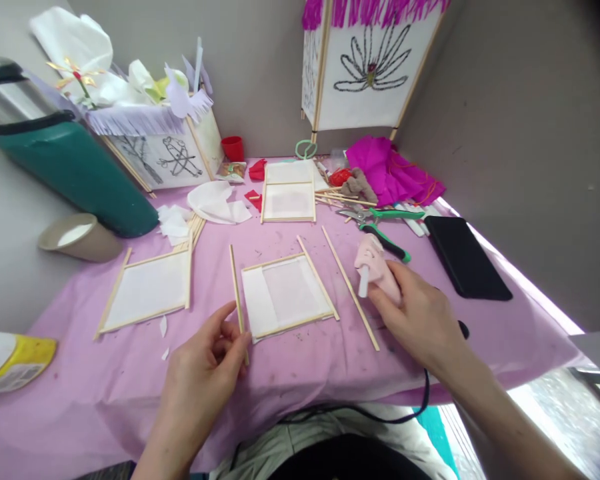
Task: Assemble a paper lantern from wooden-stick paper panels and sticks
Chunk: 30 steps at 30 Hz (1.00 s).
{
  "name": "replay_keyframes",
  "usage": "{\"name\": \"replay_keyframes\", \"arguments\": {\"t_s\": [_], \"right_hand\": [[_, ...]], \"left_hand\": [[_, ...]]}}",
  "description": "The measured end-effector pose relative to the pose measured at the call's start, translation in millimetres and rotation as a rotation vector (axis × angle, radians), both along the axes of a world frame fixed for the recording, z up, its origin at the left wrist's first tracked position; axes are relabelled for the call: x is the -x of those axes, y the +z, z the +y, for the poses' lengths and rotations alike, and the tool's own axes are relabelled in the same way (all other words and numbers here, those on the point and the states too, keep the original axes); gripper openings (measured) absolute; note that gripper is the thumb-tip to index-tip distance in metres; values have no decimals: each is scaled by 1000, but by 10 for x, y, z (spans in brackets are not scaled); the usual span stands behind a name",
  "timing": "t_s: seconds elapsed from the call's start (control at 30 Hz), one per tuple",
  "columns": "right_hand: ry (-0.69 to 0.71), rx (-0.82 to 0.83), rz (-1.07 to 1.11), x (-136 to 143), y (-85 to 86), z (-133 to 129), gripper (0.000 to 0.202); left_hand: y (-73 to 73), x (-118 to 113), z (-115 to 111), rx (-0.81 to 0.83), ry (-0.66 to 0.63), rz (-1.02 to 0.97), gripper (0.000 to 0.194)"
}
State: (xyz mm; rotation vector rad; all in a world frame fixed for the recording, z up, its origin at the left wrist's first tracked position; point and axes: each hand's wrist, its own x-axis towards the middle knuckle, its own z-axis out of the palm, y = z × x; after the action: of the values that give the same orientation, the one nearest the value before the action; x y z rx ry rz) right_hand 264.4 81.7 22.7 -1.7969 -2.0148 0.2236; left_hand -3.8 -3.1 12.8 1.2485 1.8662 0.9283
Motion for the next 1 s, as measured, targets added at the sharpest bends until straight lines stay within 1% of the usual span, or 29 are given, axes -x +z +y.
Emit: {"name": "replay_keyframes", "arguments": {"t_s": [0.13,0.27,0.33,0.4,0.47,0.53,0.67,0.77,0.9,1.0], "right_hand": [[-67,-2,-224,43,-35,81,37],[-89,-114,-404,57,-62,105,40],[-70,-188,-443,56,-45,63,40],[-25,-230,-418,66,-18,-21,33],[48,-198,-377,94,-3,-124,28],[106,-128,-390,134,-8,-208,26],[110,-61,-488,200,-40,-246,19],[110,-30,-492,210,-43,-208,17],[104,37,-416,172,-21,-181,15],[118,116,-249,111,14,-169,12]], "left_hand": [[30,-7,16,17,20,127,57],[48,-6,22,33,25,268,55],[50,-8,27,36,36,331,53],[60,-16,35,35,49,390,51],[80,-35,46,34,53,445,49],[105,-65,53,29,45,484,47],[133,-131,55,-25,21,481,45],[131,-156,55,-53,16,460,43],[115,-152,69,-41,4,445,42],[107,-140,85,-41,-12,421,41]]}}
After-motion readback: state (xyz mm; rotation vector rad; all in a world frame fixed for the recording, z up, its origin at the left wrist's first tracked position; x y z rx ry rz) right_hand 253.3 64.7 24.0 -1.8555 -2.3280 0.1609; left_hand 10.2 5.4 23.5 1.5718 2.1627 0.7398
